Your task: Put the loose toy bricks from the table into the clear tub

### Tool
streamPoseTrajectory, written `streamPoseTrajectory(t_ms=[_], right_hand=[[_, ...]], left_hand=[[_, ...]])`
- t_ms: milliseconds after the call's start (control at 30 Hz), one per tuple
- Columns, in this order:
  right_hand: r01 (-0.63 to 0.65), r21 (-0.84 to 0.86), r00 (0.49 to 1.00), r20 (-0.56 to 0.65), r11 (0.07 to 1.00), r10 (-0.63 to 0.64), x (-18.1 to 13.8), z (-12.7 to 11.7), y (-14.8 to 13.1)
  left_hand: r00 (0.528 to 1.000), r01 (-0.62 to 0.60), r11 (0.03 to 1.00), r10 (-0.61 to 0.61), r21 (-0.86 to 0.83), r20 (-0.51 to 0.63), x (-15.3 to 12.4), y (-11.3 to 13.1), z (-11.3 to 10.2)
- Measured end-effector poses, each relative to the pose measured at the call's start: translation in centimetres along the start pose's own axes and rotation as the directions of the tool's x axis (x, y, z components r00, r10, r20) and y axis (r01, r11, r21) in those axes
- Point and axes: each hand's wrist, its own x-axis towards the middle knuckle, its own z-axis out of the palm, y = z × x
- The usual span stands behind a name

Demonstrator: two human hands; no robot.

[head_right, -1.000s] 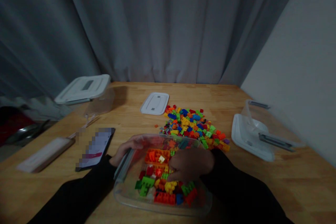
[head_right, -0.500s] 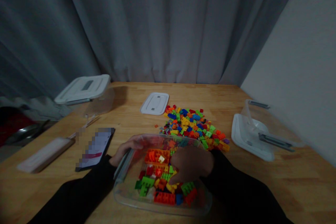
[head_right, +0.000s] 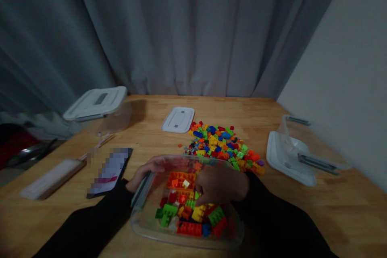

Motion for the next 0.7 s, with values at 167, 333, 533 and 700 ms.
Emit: streamPoseTrajectory(t_ms=[167, 333, 533, 700], right_hand=[[0.049, 0.255, 0.992, -0.127, 0.966, -0.017, -2.5, -4.3, 1.4], [-0.097, 0.327, 0.727, -0.622, 0.940, 0.292, -5.2, -7.0, 6.1], [-0.271, 0.333, 0.556, -0.711, 0.903, 0.429, -6.5, -6.9, 13.7], [-0.430, 0.265, 0.622, -0.606, 0.863, 0.496, -6.0, -5.5, 19.3]], left_hand=[[1.000, -0.006, 1.000, 0.007, -0.018, 0.013, 0.0, 0.2, 0.0], [1.000, 0.000, 1.000, 0.000, 0.014, -0.011, -0.1, 0.5, 0.2], [0.998, -0.004, 0.999, 0.008, 0.055, -0.064, -0.1, 0.5, 0.2], [1.000, -0.001, 1.000, 0.002, 0.014, -0.024, 0.0, 0.0, -0.2]])
